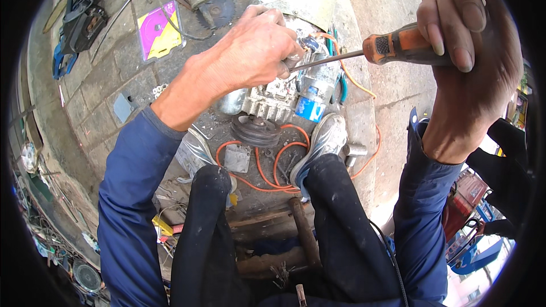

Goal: The person sits on the ground and uses a screwdriver to adjust and connect wires on a small electric motor. They repeatedly tighten screws and reposition wires on the motor's terminal block.

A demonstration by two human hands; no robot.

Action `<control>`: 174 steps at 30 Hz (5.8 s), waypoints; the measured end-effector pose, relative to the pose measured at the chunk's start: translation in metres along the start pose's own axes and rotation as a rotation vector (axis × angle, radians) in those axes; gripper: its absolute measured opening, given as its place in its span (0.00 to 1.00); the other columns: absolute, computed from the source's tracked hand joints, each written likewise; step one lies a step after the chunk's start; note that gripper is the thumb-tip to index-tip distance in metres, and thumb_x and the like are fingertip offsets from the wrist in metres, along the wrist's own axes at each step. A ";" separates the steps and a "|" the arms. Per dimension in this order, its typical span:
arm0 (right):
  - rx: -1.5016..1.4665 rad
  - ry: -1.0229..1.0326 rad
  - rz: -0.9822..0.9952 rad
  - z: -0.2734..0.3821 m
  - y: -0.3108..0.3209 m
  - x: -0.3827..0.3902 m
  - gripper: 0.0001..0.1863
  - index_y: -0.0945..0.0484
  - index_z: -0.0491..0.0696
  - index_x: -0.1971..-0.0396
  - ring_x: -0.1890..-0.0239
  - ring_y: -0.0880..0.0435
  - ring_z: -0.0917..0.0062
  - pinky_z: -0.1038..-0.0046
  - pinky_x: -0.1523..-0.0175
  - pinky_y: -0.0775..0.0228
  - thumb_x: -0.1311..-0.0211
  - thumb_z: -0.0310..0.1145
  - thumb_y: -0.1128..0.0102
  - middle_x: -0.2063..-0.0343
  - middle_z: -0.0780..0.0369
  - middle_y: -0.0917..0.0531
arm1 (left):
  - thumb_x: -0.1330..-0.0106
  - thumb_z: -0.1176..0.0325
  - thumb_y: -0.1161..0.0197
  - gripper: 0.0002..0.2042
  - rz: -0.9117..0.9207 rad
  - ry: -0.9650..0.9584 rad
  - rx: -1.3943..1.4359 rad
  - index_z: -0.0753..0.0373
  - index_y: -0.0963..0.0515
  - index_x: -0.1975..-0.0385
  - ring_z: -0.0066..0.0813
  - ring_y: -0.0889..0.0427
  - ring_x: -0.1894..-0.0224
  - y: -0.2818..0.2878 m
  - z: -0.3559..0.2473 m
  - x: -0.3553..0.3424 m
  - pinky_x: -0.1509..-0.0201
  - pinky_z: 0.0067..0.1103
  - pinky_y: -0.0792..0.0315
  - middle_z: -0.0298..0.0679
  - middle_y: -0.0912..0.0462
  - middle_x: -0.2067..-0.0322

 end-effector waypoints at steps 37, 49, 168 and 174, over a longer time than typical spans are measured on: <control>0.894 -0.884 0.311 -0.115 -0.051 0.062 0.18 0.10 0.38 0.64 0.76 0.21 0.78 0.67 0.68 0.27 0.33 0.41 0.27 0.81 0.61 0.18 | 0.47 0.65 0.19 0.14 -0.059 -0.027 0.059 0.57 0.09 0.60 0.39 0.20 0.43 0.001 0.001 -0.003 0.27 0.40 0.33 0.32 0.11 0.58; 0.907 -0.933 0.376 -0.143 -0.056 0.058 0.15 0.08 0.40 0.65 0.63 0.06 0.54 0.58 0.52 0.16 0.44 0.38 0.27 0.70 0.43 0.11 | 0.49 0.64 0.18 0.17 -0.090 -0.038 0.050 0.61 0.11 0.61 0.40 0.19 0.44 0.002 0.002 -0.001 0.29 0.40 0.32 0.36 0.11 0.59; 1.054 -0.478 0.402 -0.135 -0.069 0.069 0.10 0.12 0.39 0.73 0.66 0.10 0.45 0.50 0.56 0.16 0.43 0.32 0.30 0.75 0.42 0.14 | 0.45 0.71 0.21 0.07 -0.565 0.403 0.038 0.50 0.08 0.68 0.54 0.32 0.25 -0.015 -0.031 0.055 0.24 0.50 0.40 0.32 0.13 0.44; 1.042 -0.461 0.423 -0.142 -0.064 0.068 0.10 0.11 0.39 0.72 0.65 0.10 0.45 0.51 0.55 0.16 0.43 0.32 0.30 0.74 0.42 0.13 | 0.44 0.70 0.22 0.07 -0.541 0.396 0.052 0.51 0.09 0.67 0.56 0.33 0.26 -0.015 -0.029 0.052 0.23 0.52 0.42 0.34 0.12 0.46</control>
Point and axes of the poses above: each hand's wrist, its own x-axis away from the middle knuckle, its own y-axis out of the back of the hand, z = x × y, the point moved 6 cm from there along -x, towards the middle knuckle
